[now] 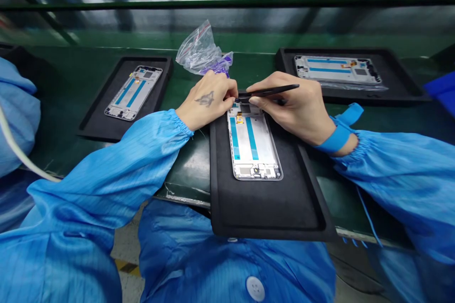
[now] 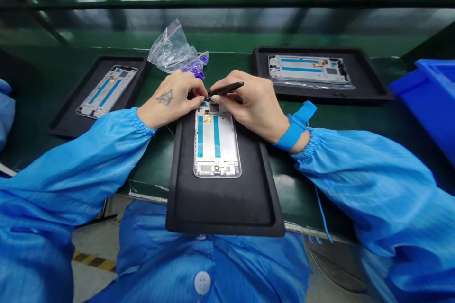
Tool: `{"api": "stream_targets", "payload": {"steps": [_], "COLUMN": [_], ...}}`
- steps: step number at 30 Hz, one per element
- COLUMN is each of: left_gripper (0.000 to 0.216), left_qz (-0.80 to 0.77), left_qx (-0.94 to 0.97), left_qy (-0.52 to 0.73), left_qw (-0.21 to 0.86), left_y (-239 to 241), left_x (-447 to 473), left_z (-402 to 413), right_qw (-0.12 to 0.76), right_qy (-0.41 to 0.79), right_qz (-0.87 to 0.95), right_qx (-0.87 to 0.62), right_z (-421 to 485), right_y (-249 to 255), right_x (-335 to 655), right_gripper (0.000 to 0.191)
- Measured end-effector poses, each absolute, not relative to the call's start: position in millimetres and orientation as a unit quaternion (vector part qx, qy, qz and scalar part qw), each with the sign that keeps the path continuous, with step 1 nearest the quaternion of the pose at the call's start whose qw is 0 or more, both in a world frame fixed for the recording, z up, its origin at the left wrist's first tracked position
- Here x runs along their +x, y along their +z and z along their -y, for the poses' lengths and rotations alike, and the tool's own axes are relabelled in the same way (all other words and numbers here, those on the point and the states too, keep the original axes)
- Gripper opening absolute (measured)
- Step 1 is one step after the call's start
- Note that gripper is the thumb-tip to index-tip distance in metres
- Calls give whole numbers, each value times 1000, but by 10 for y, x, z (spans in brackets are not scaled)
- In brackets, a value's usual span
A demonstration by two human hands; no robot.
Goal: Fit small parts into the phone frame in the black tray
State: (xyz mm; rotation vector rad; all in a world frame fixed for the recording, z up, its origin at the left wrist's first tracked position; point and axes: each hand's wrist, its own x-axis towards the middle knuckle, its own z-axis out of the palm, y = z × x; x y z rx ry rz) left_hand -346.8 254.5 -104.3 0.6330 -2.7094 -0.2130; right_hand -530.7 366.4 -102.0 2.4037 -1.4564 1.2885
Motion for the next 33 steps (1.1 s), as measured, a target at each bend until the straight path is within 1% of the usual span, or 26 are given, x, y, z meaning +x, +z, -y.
{"api": "stream_targets", "payload": {"steps": [6, 12, 18, 29, 33], "left_gripper": [18, 18, 16, 18, 17], "left_qz": [953, 950, 949, 950, 948], "left_qx": [222, 226, 227, 231, 228], "left_qy": [-85, -97, -100, -95, -97], "left_qw": [189, 192, 197, 190, 198], "left_y": [-1070, -1070, -1066, -1073, -1083], "left_x": [-3471, -3475, -3468, -3466, -3460], "left_z": [-2538, -2546, -2559, -2561, -2561], "right_qw": [-35, -77, -83, -82, -91], "right_qy": [428, 446, 449, 454, 455], "right_qz": [516, 551, 554, 549, 543], "right_qx": [741, 701, 696, 697, 699], "right_z": [-3644, -3621, -3603, -3573, -3575], "right_y": [-1017, -1005, -992, -1010, -979], "right_x": [-5303, -5292, -5300, -5301, -5297], "right_gripper": [15, 26, 34, 34, 38]}}
